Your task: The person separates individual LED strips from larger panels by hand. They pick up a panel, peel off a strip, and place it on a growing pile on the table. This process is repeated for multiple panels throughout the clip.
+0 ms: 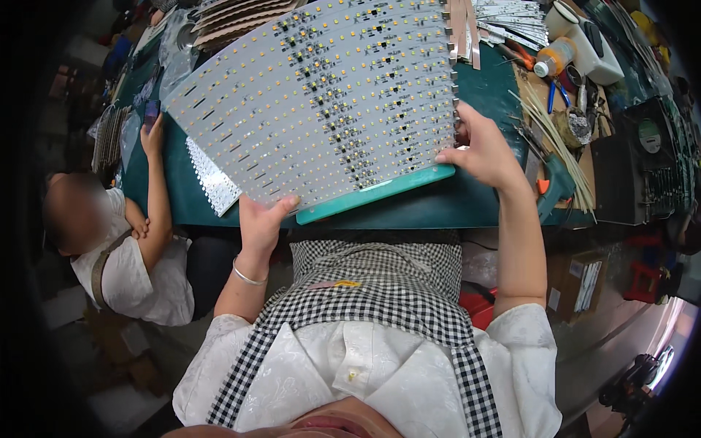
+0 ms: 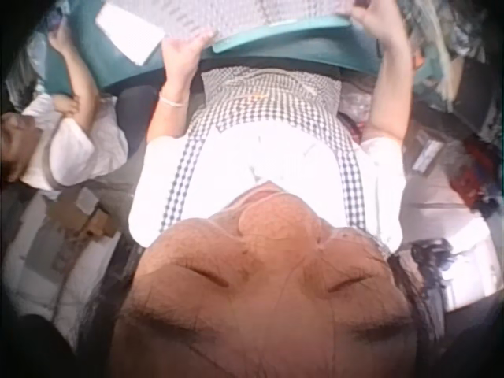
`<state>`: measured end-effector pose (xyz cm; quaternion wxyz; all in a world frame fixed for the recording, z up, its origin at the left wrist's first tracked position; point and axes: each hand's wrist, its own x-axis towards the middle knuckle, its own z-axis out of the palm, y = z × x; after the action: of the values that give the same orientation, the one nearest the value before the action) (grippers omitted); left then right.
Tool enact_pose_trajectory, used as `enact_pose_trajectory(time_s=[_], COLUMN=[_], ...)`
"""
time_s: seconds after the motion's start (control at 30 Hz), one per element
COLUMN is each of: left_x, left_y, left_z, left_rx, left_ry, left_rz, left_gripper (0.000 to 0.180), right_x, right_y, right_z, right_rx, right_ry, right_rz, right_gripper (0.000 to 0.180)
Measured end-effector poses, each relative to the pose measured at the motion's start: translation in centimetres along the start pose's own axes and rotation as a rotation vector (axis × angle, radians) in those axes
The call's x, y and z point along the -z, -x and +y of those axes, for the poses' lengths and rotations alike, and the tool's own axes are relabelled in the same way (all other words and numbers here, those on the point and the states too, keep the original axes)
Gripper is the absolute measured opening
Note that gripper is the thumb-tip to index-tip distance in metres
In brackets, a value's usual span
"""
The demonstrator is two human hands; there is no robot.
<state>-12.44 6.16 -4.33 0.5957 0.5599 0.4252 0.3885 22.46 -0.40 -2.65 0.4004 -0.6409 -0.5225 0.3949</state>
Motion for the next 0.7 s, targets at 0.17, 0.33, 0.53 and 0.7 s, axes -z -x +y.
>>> enact_pose_trajectory(time_s=[0.17,0.33,0.53,0.7], left_x=[-0.4,-0.4,1.0,0.7], left_y=[2.2,2.1,1.9,2.0], left_z=[-0.5,-1.3,-2.5,-2.0], left_rx=[-0.267,-0.46,-0.713,-0.677], left_ry=[-0.223,-0.192,-0.34,-0.315], left_rz=[0.081,-0.105,-0.301,-0.312], left_gripper=[0.018,0.01,0.016,0.014], right_x=[-1.6,-3.2,-3.7,-3.3], right_y=[2.5,4.8,5.0,5.4], right_z=[1.3,1.8,2.9,3.4], right_rx=[0.07,0.204,0.495,0.399], right_ry=[0.158,0.02,0.036,0.005], right_rz=[0.22,0.269,0.313,0.293], right_gripper=[0.049,0.056,0.024,0.029])
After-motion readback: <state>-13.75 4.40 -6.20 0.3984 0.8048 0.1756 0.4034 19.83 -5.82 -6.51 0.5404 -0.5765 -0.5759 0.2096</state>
